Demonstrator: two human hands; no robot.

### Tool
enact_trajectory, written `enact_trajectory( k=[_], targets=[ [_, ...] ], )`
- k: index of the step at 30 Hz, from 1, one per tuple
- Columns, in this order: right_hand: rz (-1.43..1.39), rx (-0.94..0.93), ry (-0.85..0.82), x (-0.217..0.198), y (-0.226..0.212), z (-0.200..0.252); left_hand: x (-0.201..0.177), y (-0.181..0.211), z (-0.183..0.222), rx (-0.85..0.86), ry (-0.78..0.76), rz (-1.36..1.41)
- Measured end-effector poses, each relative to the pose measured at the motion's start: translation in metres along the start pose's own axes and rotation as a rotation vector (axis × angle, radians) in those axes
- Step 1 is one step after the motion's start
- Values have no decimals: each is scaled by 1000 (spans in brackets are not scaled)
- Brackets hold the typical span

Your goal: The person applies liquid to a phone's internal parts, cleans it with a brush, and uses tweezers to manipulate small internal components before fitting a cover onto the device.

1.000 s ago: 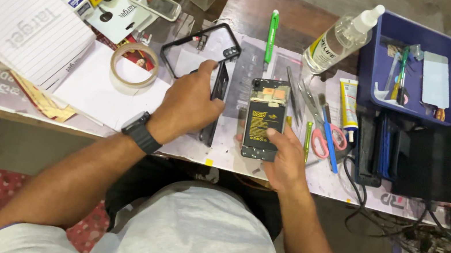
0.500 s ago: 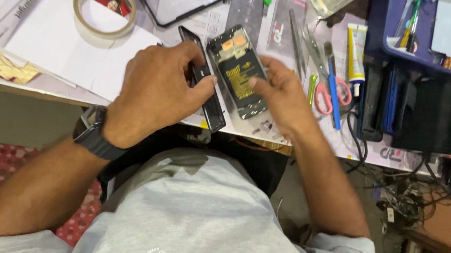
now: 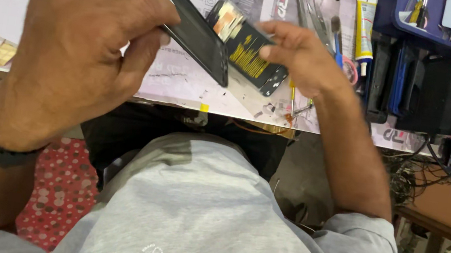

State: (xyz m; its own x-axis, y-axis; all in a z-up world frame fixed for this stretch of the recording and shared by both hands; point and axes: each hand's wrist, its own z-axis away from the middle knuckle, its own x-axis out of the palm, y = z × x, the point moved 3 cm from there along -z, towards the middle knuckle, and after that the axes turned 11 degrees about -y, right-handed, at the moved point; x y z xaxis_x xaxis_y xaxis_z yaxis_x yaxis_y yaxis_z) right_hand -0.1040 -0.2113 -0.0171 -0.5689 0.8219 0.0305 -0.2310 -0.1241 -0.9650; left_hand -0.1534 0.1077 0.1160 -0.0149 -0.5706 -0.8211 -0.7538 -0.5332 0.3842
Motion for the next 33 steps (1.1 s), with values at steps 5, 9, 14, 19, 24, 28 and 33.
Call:
enact_trajectory(
  k=[5, 9, 14, 19, 24, 28, 33],
  targets=[
    [394, 60, 94, 20, -4, -4, 15, -3, 2, -137, -98, 147],
    [940, -74, 161, 31, -21, 1, 38, -9, 2, -323, -216, 294],
    [1099, -60, 177, 34, -25, 4, 59, -11, -6, -336, -239, 364],
    [1159, -213, 186, 26, -31, 11, 75, -16, -22, -318, -279, 354],
    [658, -349, -30, 40, -54, 31, 82, -21, -39, -434, -305, 539],
    [706, -78, 192, 47, -44, 26, 77, -19, -55, -297, -189, 522],
    [390, -184, 286, 1, -40, 35, 77, -48, -43, -317, -75, 419]
  ],
)
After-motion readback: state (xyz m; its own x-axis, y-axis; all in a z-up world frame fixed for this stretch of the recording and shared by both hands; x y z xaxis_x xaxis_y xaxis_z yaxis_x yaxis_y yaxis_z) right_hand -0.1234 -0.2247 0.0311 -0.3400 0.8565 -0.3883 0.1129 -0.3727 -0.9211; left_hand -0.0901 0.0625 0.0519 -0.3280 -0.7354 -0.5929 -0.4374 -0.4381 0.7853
